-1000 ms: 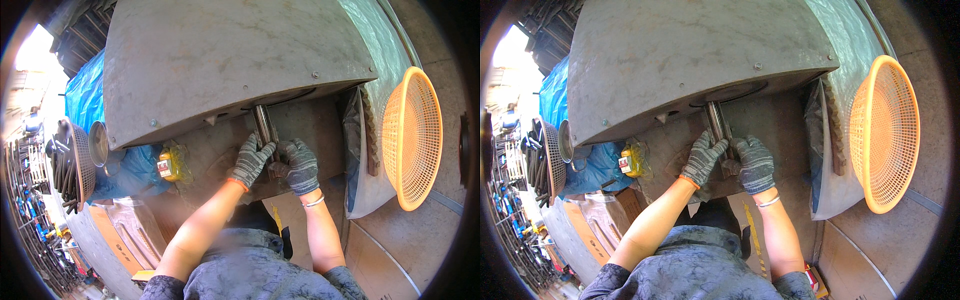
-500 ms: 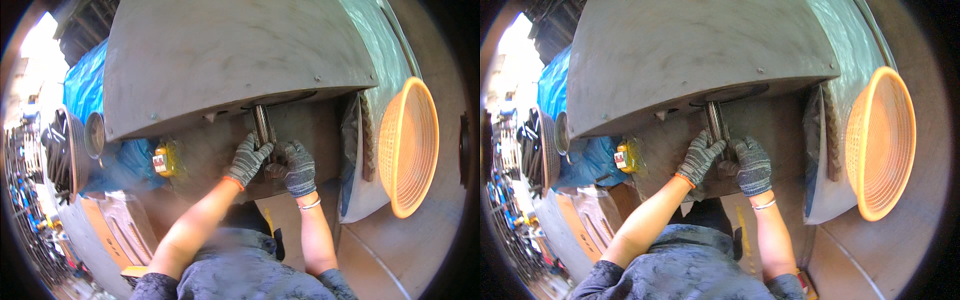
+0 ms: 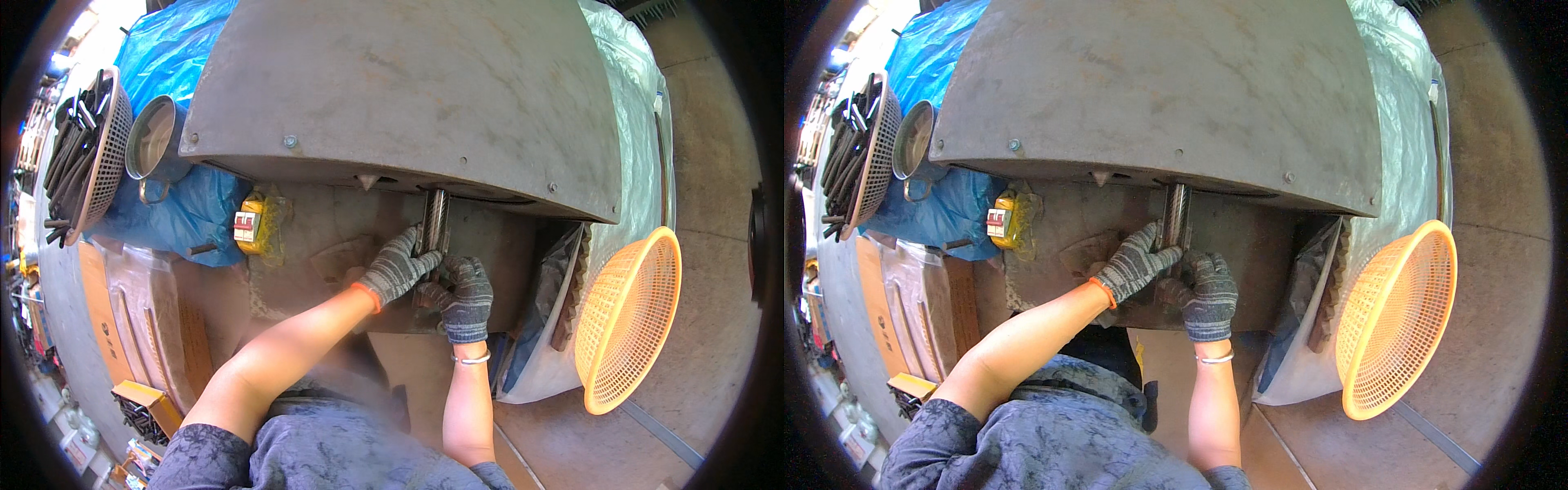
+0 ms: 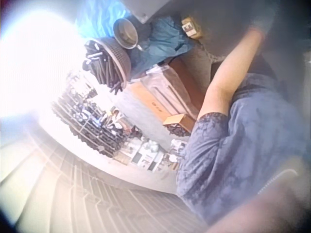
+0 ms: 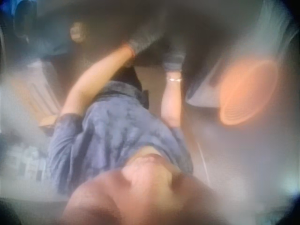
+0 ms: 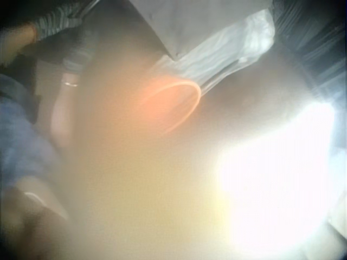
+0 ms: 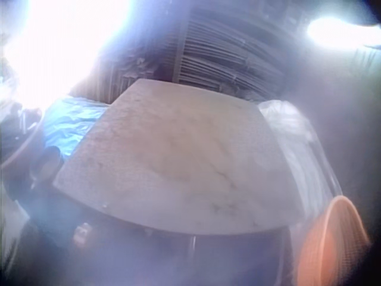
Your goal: The person holds short metal pipes and grinds the inner edges of the ends using a rotating grinding wheel inside a metal enclosure.
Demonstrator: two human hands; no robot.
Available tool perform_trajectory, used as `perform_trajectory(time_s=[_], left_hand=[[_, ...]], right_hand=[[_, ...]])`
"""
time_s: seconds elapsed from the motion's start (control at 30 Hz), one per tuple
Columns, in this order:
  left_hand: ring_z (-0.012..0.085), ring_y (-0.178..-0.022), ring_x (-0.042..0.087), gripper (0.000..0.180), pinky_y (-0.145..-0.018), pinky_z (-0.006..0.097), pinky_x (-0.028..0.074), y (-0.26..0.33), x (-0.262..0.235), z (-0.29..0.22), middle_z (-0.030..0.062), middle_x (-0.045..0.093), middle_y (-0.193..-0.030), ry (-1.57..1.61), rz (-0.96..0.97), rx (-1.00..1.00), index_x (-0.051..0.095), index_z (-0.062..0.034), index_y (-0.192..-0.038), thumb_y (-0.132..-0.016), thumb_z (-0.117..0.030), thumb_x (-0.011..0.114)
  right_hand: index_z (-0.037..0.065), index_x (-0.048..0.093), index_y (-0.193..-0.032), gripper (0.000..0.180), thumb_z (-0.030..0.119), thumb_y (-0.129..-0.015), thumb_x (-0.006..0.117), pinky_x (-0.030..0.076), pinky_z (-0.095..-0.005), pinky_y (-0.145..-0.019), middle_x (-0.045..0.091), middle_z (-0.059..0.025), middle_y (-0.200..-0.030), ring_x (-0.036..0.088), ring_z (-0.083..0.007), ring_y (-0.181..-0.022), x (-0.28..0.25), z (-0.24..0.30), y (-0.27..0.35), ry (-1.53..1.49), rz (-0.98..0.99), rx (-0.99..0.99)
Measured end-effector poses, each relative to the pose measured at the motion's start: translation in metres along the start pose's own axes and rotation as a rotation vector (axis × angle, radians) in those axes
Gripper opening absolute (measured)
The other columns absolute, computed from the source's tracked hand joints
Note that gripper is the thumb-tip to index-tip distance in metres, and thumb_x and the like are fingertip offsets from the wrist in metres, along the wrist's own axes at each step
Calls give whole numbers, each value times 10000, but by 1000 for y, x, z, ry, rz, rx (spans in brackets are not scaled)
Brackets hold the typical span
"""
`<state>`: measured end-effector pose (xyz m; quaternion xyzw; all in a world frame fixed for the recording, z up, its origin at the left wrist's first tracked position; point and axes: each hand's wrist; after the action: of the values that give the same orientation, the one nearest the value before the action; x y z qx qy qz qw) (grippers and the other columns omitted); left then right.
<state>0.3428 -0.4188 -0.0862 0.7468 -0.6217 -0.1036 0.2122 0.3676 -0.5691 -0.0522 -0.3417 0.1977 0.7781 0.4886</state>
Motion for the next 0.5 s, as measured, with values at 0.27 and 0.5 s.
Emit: perform_trajectory(time_s=[0.27, 0.5], left_hand=[[195, -945, 613, 386, -848, 327, 499, -4, -2, 13, 127, 663, -1037, -64, -7, 31, 561, -10, -1177, -861, -187, 695], [188, -943, 611, 385, -848, 327, 499, -3, -1, 11, 122, 661, -1042, -30, 4, 32, 560, -11, -1178, -862, -187, 692]], right_hand=[[60, 658, -981, 431, 141, -594, 830, 511, -398, -672, 616, -133, -881, 621, -315, -772, 2, 0, -1, -1, 6, -16], [76, 665, -968, 401, 162, -610, 825, 502, -397, -677, 616, -127, -867, 611, -312, -768, 1, 2, -2, 2, 12, -13]])
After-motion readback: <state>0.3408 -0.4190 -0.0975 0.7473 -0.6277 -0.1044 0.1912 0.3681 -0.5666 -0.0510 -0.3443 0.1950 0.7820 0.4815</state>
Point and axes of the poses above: each hand's wrist, its own y-axis away from the middle knuckle, its own x-axis out of the palm, z = x × y
